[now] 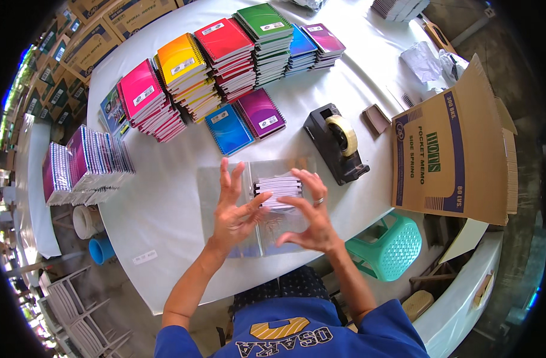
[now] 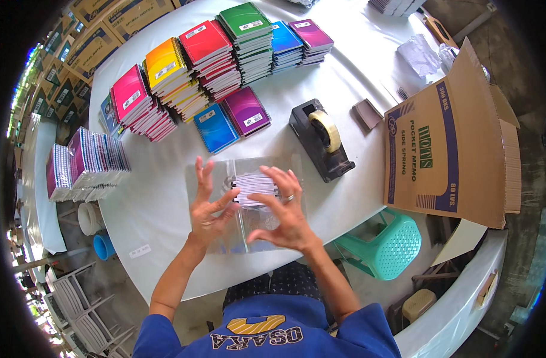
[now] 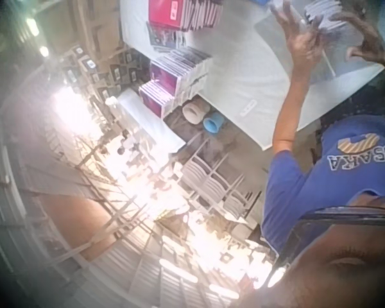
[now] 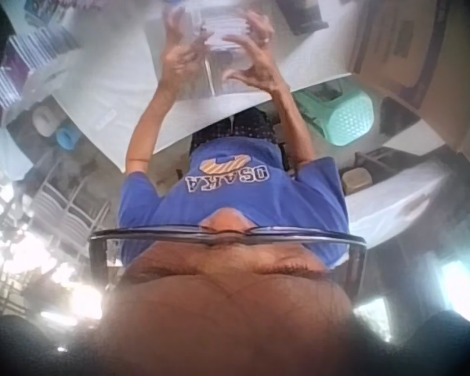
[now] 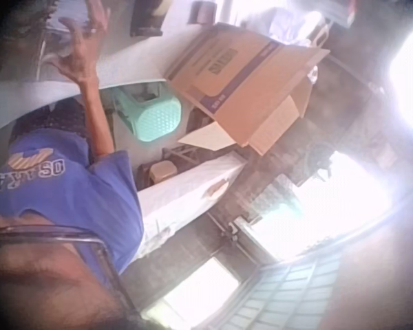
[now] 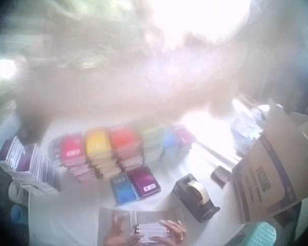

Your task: The person places a notebook on a plastic sheet, folds the sheet around it, and secures it with tape. The person then stacks the packaged notebooks and repeats the process with additional notebooks of various colors.

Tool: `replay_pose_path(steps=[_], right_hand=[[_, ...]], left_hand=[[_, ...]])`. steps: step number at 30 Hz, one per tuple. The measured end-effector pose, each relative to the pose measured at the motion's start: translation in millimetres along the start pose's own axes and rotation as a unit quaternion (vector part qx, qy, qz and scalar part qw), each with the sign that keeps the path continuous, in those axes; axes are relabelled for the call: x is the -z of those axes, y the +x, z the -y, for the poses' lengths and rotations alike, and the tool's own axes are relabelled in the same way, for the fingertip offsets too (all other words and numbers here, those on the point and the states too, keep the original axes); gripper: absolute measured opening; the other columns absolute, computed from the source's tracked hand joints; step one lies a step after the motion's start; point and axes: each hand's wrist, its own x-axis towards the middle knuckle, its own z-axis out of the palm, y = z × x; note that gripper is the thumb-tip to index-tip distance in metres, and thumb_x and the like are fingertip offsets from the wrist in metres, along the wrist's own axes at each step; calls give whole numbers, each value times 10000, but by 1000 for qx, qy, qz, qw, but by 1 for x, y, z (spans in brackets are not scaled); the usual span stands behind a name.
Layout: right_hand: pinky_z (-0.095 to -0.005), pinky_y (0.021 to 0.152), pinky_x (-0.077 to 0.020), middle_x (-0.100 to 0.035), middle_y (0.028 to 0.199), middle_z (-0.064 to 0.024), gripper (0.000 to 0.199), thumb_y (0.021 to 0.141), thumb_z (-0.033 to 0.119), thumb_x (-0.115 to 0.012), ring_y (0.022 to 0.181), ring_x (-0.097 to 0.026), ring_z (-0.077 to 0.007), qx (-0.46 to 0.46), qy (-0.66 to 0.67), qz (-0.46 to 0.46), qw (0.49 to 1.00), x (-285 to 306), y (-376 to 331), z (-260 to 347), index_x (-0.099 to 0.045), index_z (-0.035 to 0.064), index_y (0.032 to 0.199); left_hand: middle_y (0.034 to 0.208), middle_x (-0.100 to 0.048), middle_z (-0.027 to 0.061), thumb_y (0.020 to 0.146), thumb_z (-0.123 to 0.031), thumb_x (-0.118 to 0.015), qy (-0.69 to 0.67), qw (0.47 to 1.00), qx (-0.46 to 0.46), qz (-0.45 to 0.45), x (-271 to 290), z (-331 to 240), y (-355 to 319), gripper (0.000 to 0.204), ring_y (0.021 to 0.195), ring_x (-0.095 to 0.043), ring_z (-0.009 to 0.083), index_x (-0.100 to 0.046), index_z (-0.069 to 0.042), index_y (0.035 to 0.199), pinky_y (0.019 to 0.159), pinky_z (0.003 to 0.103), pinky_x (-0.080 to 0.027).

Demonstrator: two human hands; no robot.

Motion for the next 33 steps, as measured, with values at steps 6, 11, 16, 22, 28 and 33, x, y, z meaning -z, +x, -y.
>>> replay_pose_path(steps=[6,11,16,22,28,33], right_hand=[[-523,1138,-168,-483,1395,-123,142,780,111,-684,1333,-364,-293,58,-129,-17,990,-13,2,16,-669,85,919],[-513,1125,-194,-450,1407,-145,280,771,322,-758,1300,-375,-340,29,-68,-86,994,17,3,28,-686,120,952],[-483,1102,-285,-374,1425,-224,457,755,440,-775,1382,-305,-328,-38,243,-201,948,26,-2,-15,-670,79,1015],[-489,1114,-294,-360,1480,-112,444,649,306,-856,1349,-339,-310,-41,172,104,979,31,-9,-94,-731,182,1057],[-476,1103,-341,-406,1458,-94,422,635,164,-844,1323,-364,-303,-15,204,98,974,8,-5,-92,-745,218,1042],[-463,1063,-381,-458,1409,-102,372,653,131,-829,1279,-424,-298,16,186,94,978,11,5,-80,-751,208,1009]], left_hand=[[1578,-218,108,778,-144,-777,-181,962,155,-130,8,-16,-10,499,1462,-147,339,-640,-227,1250,1156,516,-184],[1575,-207,132,779,-201,-783,-244,943,185,-130,6,21,-49,460,1471,-126,311,-656,-164,1220,1161,509,-149],[1578,-227,68,637,-167,-836,-109,987,119,-6,-10,25,-44,486,1476,-47,348,-721,-288,1093,1179,486,-164],[1563,-278,43,602,-197,-851,45,996,55,46,-24,14,-25,523,1460,-97,392,-721,-336,1089,1160,507,-232],[1557,-293,36,594,-237,-861,85,994,59,42,-22,11,-26,511,1454,-112,403,-728,-344,1075,1152,510,-252],[1546,-319,35,638,-241,-841,102,992,66,33,-23,8,-22,437,1458,-113,390,-738,-329,1054,1157,514,-236]])
